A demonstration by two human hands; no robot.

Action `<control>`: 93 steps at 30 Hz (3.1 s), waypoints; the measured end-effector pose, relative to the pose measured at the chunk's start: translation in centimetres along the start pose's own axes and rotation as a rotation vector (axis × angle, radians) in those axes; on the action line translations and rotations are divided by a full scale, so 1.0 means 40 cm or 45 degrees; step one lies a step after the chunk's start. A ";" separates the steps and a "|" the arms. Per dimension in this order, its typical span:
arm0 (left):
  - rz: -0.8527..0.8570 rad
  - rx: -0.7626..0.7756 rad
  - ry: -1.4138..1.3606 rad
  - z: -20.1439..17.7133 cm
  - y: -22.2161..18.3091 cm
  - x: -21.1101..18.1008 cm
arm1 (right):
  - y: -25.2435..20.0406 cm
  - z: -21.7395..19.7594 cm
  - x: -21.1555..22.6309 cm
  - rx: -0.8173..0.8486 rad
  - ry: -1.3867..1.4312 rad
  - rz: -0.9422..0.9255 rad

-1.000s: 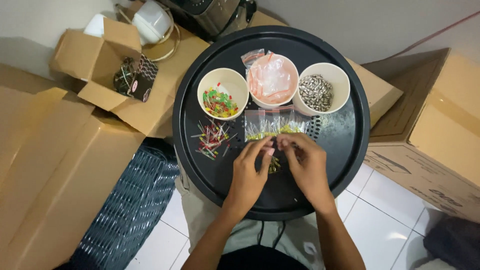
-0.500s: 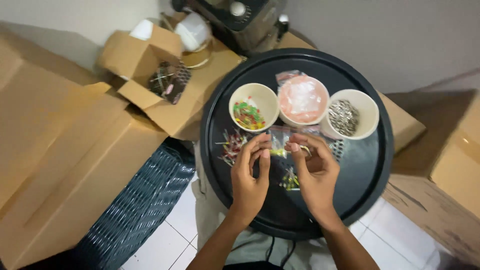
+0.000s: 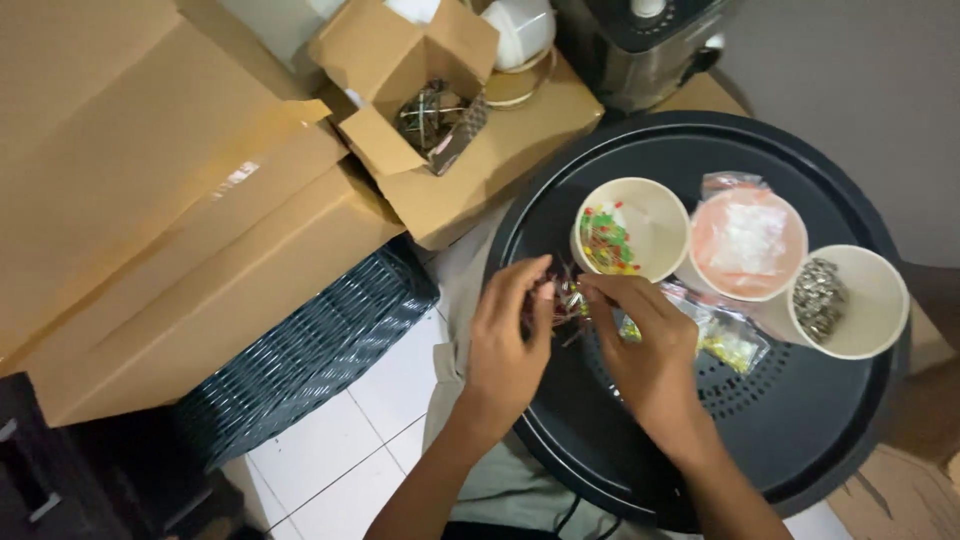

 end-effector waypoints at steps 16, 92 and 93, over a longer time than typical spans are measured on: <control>-0.109 0.482 0.302 0.027 -0.018 0.015 | -0.048 0.087 -0.093 0.555 -0.374 -0.048; -0.181 0.276 0.072 0.043 -0.058 0.051 | -0.070 0.086 -0.085 0.491 -0.540 -0.300; -0.190 0.283 0.057 0.042 -0.059 0.052 | -0.067 0.084 -0.080 0.505 -0.559 -0.295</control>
Point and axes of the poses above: each hand's wrist, its own y-axis towards the middle knuckle, its own z-axis out of the palm, x = y × z, the point moved 2 cm from there along y, towards the middle knuckle, and after that the axes turned 8 degrees about -y, right-handed, at the moved point
